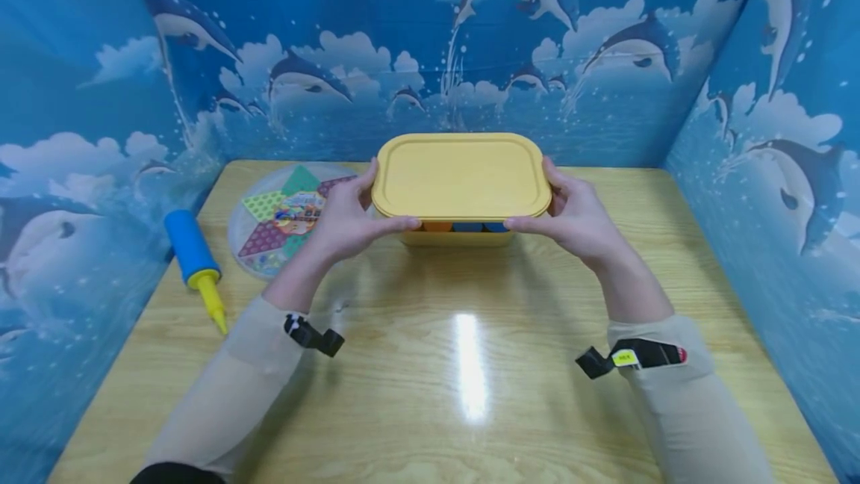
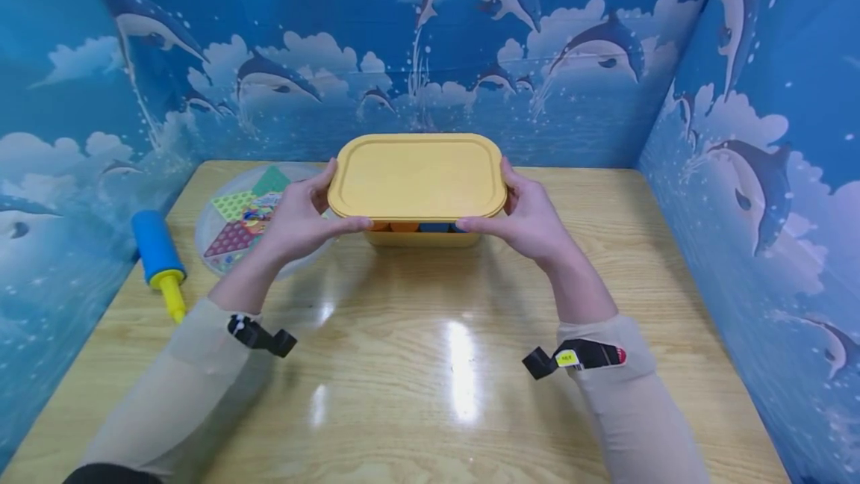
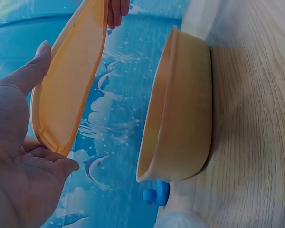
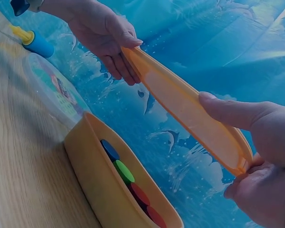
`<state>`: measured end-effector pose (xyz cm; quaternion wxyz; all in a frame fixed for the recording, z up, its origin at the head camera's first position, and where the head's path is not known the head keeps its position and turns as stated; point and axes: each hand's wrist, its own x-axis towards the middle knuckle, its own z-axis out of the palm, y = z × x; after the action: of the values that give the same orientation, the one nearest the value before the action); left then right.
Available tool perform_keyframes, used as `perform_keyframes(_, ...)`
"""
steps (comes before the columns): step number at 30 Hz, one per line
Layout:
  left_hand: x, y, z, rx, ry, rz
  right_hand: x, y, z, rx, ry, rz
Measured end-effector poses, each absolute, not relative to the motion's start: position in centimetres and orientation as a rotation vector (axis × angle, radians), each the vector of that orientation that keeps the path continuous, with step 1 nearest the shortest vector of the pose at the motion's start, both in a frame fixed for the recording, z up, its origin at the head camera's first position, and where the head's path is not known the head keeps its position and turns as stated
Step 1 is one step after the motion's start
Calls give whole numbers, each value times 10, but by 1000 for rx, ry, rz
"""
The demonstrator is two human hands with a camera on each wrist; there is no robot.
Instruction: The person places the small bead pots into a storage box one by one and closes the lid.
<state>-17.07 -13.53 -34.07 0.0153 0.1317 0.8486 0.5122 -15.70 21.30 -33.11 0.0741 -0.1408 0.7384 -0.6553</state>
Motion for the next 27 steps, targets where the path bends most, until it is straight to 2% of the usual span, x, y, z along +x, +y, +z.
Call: perform_keyframes(27,-204,-133,-391,318,2523,1573,-187,208,-372,-241,2356,-1717)
